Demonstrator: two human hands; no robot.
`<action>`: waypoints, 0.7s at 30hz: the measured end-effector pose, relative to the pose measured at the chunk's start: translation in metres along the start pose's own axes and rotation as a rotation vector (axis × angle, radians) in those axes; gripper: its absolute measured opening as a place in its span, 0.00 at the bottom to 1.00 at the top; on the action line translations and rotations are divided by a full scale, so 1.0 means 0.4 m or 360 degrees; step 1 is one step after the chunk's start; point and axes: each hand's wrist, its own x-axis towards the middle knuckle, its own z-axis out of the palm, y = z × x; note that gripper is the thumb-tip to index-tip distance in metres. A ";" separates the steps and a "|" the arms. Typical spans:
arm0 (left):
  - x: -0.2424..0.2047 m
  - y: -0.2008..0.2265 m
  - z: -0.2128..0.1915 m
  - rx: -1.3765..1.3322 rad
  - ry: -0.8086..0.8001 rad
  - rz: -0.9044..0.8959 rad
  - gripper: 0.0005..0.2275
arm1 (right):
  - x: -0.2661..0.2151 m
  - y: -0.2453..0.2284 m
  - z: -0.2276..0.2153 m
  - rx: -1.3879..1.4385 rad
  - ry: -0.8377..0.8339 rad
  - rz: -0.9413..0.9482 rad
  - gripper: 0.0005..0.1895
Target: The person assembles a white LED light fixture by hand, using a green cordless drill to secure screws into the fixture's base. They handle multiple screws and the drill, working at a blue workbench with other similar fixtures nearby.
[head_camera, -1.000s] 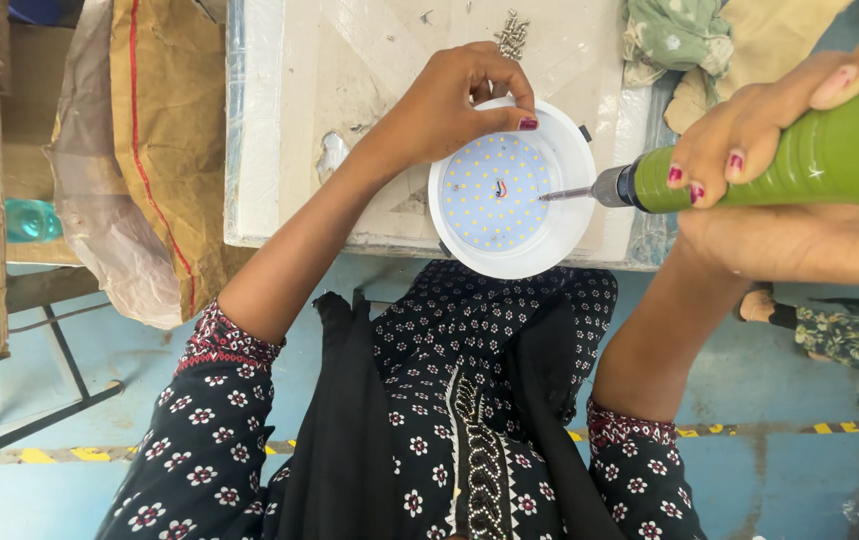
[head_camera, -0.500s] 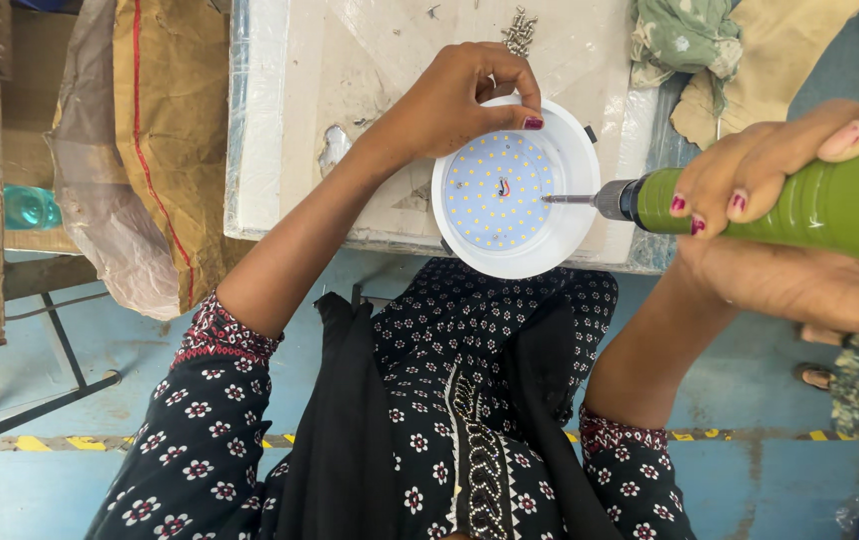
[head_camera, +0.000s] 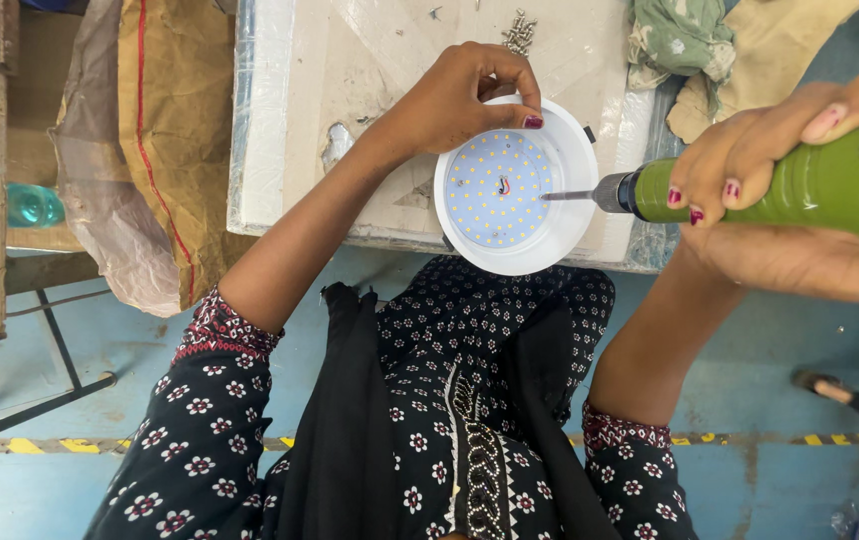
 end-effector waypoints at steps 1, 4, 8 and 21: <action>0.000 -0.002 0.002 0.0004 -0.0002 -0.0021 0.07 | 0.005 0.002 0.002 -0.0001 -0.0014 -0.0011 0.49; 0.003 -0.017 0.003 -0.0080 -0.0023 0.0029 0.06 | 0.015 0.000 0.000 -0.0028 -0.0019 -0.0116 0.45; 0.006 -0.033 0.007 -0.0178 -0.0043 0.0156 0.05 | 0.018 0.008 -0.075 0.0022 0.0023 -0.0021 0.28; 0.006 -0.032 0.005 -0.0402 -0.0094 -0.0039 0.06 | 0.101 0.027 -0.194 0.0042 0.0180 0.0075 0.08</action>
